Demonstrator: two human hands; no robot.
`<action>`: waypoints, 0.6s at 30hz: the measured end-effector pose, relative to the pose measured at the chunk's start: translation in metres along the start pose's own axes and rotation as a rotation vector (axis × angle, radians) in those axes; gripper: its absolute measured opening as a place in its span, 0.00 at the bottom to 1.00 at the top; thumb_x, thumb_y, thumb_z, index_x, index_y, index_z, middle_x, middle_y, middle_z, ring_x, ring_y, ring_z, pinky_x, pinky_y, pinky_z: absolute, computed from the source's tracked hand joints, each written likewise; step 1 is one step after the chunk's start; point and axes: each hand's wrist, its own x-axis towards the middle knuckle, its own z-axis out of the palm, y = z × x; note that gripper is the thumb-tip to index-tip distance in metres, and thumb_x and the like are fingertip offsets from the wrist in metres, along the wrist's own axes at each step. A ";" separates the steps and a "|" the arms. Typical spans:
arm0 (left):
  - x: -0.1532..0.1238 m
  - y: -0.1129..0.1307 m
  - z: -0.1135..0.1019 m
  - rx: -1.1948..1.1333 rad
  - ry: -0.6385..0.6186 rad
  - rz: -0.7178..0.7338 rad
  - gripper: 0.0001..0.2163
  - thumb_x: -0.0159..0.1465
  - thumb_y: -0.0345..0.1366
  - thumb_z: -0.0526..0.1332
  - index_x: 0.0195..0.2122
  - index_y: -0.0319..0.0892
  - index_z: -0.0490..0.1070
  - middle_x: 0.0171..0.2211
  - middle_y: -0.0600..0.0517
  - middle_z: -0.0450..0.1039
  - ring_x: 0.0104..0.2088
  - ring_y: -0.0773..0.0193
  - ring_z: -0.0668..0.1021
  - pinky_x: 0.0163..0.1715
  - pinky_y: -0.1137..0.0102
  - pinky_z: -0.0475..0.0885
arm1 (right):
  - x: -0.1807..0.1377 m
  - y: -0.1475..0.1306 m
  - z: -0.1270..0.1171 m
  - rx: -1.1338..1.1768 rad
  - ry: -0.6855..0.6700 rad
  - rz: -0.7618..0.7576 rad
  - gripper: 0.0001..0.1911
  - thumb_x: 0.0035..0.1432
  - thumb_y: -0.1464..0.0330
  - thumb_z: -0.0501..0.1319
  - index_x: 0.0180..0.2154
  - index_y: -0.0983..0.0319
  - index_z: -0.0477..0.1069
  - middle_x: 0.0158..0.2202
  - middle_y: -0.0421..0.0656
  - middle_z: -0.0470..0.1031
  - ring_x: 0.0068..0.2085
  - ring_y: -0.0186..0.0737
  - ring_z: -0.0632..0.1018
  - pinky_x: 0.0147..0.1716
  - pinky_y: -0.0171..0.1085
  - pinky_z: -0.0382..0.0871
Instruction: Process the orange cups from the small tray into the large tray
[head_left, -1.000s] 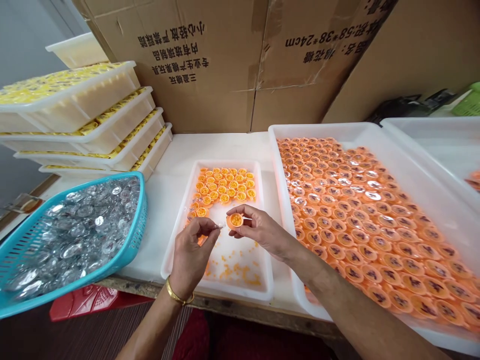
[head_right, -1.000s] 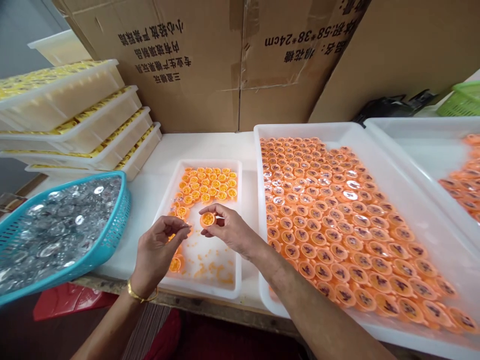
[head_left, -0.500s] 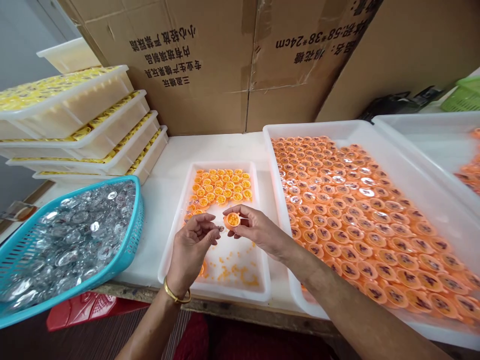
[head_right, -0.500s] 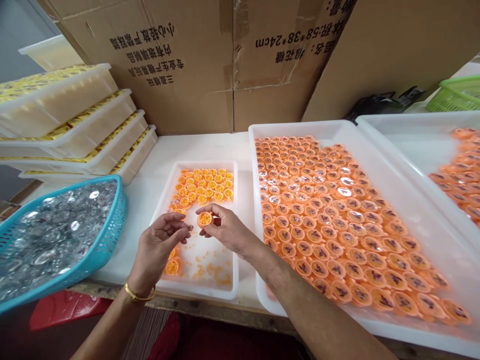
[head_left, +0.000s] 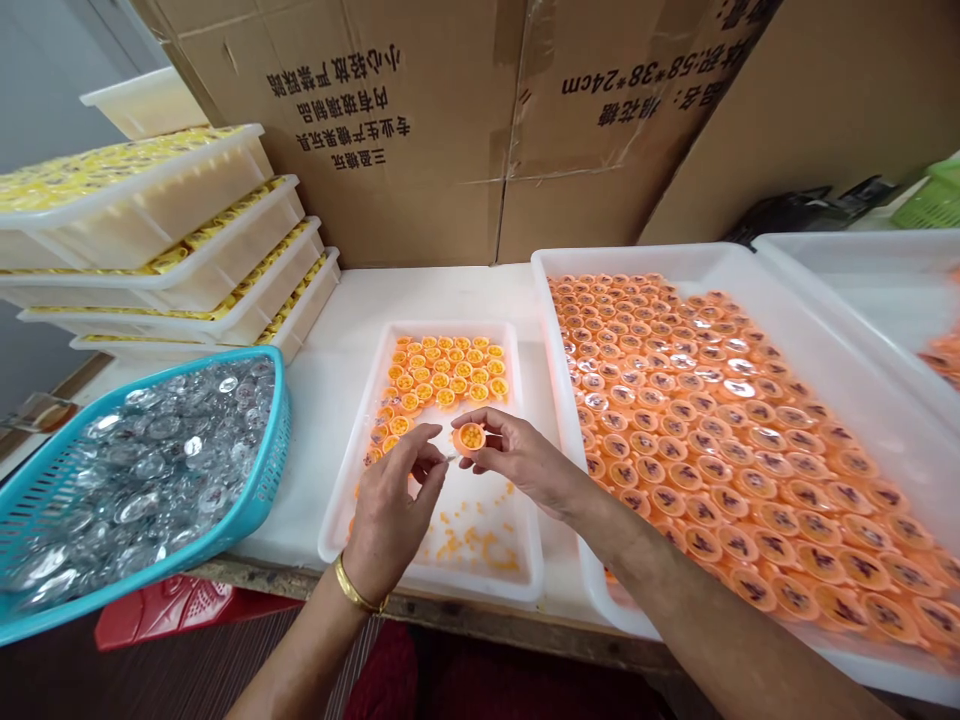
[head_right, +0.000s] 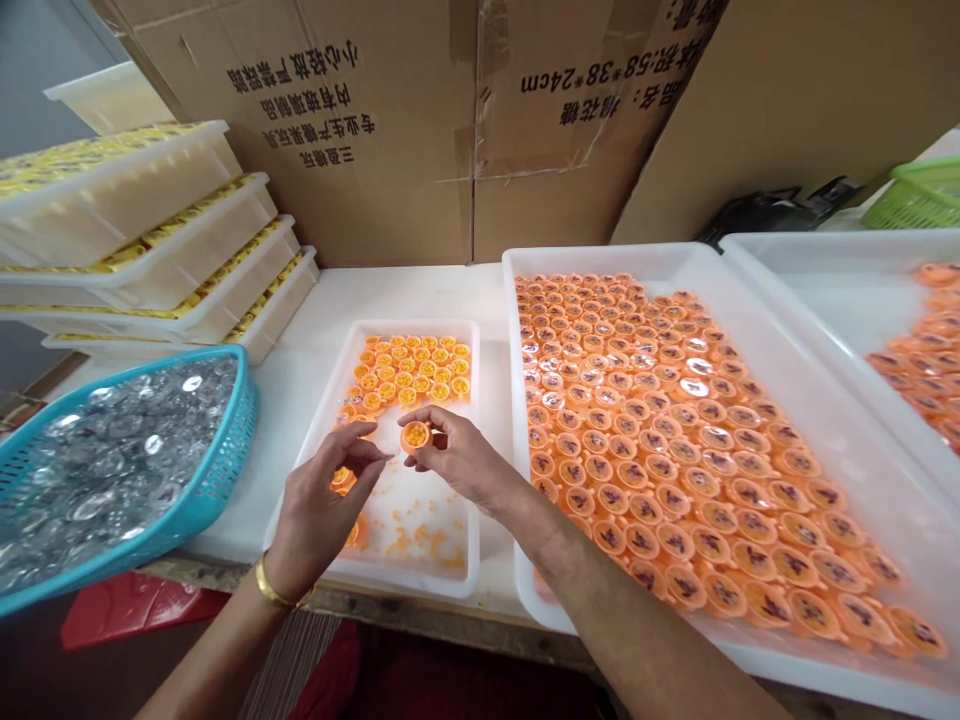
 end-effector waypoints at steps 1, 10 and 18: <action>0.000 0.000 0.000 0.020 -0.011 0.019 0.14 0.62 0.28 0.57 0.49 0.46 0.65 0.29 0.54 0.75 0.28 0.68 0.76 0.33 0.71 0.72 | 0.000 0.000 0.000 0.001 -0.001 0.001 0.13 0.52 0.67 0.62 0.41 0.59 0.68 0.36 0.40 0.70 0.34 0.35 0.76 0.36 0.38 0.70; 0.003 -0.002 0.000 0.210 -0.100 0.131 0.18 0.63 0.28 0.55 0.54 0.46 0.61 0.30 0.53 0.73 0.30 0.64 0.75 0.33 0.69 0.71 | 0.003 0.006 -0.002 0.033 0.018 0.012 0.14 0.50 0.68 0.64 0.41 0.59 0.69 0.34 0.39 0.71 0.36 0.34 0.75 0.38 0.37 0.69; 0.007 -0.008 0.007 0.224 -0.186 0.114 0.20 0.63 0.28 0.55 0.55 0.48 0.59 0.28 0.54 0.72 0.28 0.64 0.75 0.30 0.70 0.70 | 0.004 0.006 0.002 0.121 0.012 -0.003 0.15 0.49 0.65 0.67 0.40 0.59 0.70 0.35 0.38 0.69 0.36 0.34 0.75 0.41 0.40 0.72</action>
